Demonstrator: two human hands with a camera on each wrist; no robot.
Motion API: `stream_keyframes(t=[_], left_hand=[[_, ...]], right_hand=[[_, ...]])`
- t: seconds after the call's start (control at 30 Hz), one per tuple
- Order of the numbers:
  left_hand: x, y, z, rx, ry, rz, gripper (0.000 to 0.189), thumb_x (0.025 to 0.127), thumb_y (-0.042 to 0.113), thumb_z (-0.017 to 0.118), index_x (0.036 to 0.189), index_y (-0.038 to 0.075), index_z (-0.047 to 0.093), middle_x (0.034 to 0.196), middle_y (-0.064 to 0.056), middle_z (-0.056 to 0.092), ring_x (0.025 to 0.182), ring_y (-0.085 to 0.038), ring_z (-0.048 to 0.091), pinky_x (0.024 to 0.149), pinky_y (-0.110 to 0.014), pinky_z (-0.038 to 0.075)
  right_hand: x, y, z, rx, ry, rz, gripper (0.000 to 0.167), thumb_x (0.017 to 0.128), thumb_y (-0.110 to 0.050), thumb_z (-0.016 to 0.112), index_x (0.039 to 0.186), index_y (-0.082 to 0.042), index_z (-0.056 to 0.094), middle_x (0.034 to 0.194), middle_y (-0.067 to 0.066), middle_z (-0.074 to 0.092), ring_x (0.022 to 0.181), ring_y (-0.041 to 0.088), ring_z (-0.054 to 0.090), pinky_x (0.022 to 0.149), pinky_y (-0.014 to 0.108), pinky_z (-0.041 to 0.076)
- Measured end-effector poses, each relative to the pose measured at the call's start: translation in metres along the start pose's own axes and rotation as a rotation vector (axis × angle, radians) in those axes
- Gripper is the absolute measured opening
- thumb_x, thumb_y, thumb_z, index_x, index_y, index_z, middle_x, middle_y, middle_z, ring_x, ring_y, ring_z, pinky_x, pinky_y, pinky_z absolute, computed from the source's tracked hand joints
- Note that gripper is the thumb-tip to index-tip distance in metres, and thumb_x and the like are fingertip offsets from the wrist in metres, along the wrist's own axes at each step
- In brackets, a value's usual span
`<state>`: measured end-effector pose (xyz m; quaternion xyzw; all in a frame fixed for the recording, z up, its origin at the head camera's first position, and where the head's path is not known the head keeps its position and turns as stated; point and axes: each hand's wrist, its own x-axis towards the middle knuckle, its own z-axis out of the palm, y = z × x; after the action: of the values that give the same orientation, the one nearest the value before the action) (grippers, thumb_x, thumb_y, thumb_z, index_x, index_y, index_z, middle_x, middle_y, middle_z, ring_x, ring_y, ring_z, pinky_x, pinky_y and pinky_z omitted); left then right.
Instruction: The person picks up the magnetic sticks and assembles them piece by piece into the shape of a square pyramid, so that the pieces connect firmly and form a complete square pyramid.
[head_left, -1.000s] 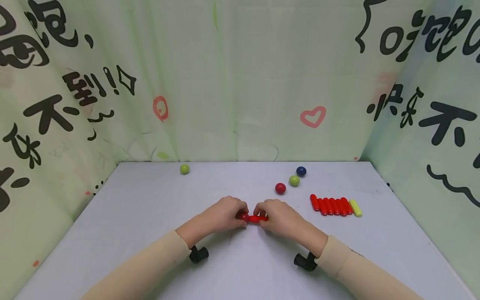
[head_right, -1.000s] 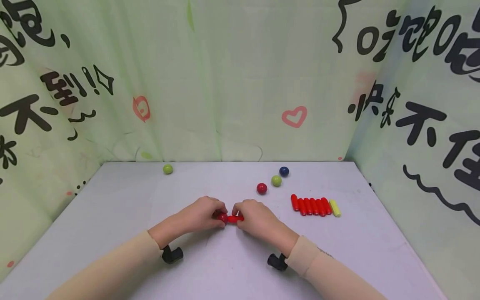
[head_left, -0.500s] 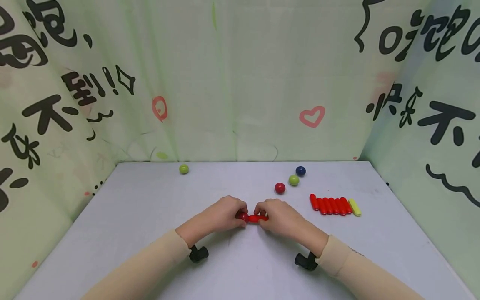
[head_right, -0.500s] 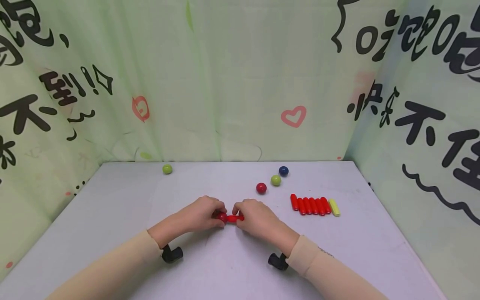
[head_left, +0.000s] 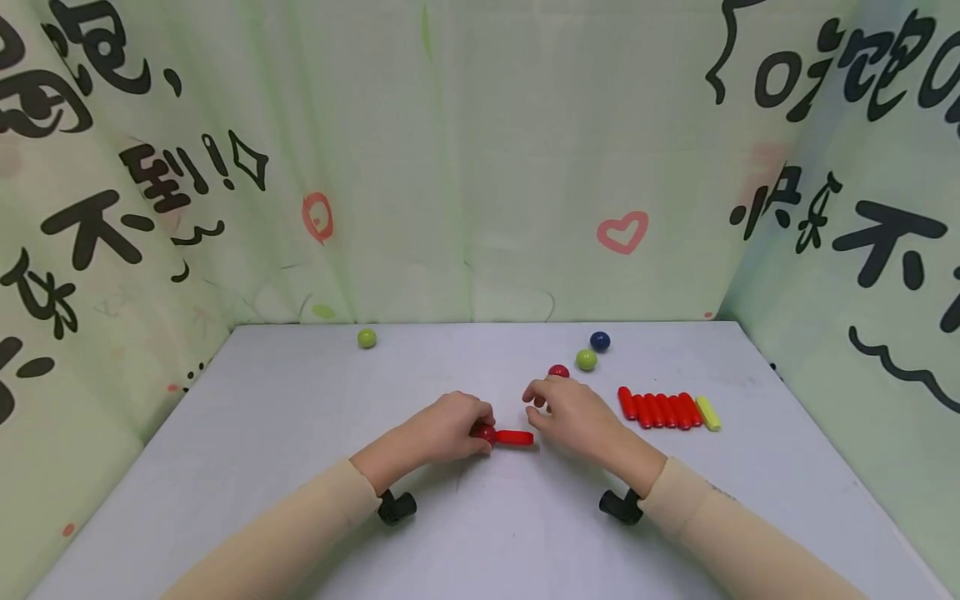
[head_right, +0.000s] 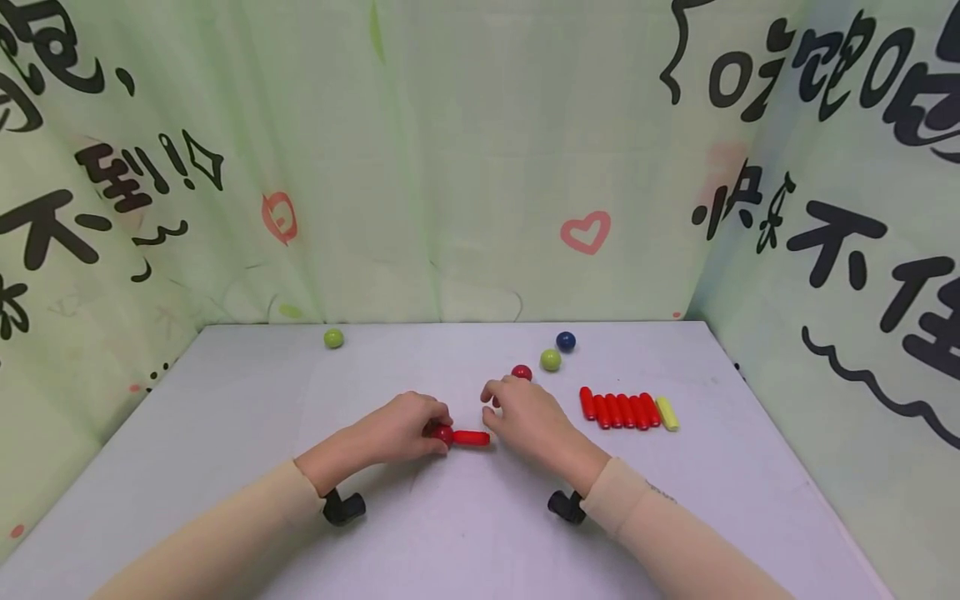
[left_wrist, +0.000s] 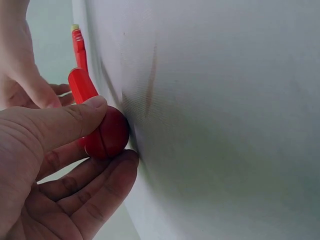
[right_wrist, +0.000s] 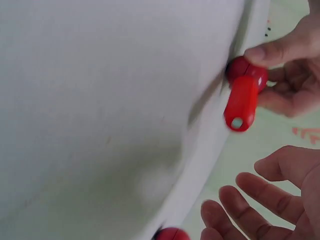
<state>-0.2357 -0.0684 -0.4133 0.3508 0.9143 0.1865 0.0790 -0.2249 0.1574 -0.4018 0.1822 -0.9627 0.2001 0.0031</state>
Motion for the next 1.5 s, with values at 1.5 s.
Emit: stream_keyframes(t=[1.5], left_hand=[[0.003,0.001,0.001,-0.011,-0.036,-0.048,0.018,0.089,0.018,0.083,0.102,0.011,0.073,0.087,0.006,0.068,0.078,-0.008,0.056,0.071,-0.021,0.049]], right_hand=[[0.029,0.041,-0.006,-0.055,-0.012,0.135,0.031,0.093,-0.005,0.071,0.123,0.0,0.068,0.112,0.018,0.067,0.101,0.031,0.062,0.087,0.044,0.06]])
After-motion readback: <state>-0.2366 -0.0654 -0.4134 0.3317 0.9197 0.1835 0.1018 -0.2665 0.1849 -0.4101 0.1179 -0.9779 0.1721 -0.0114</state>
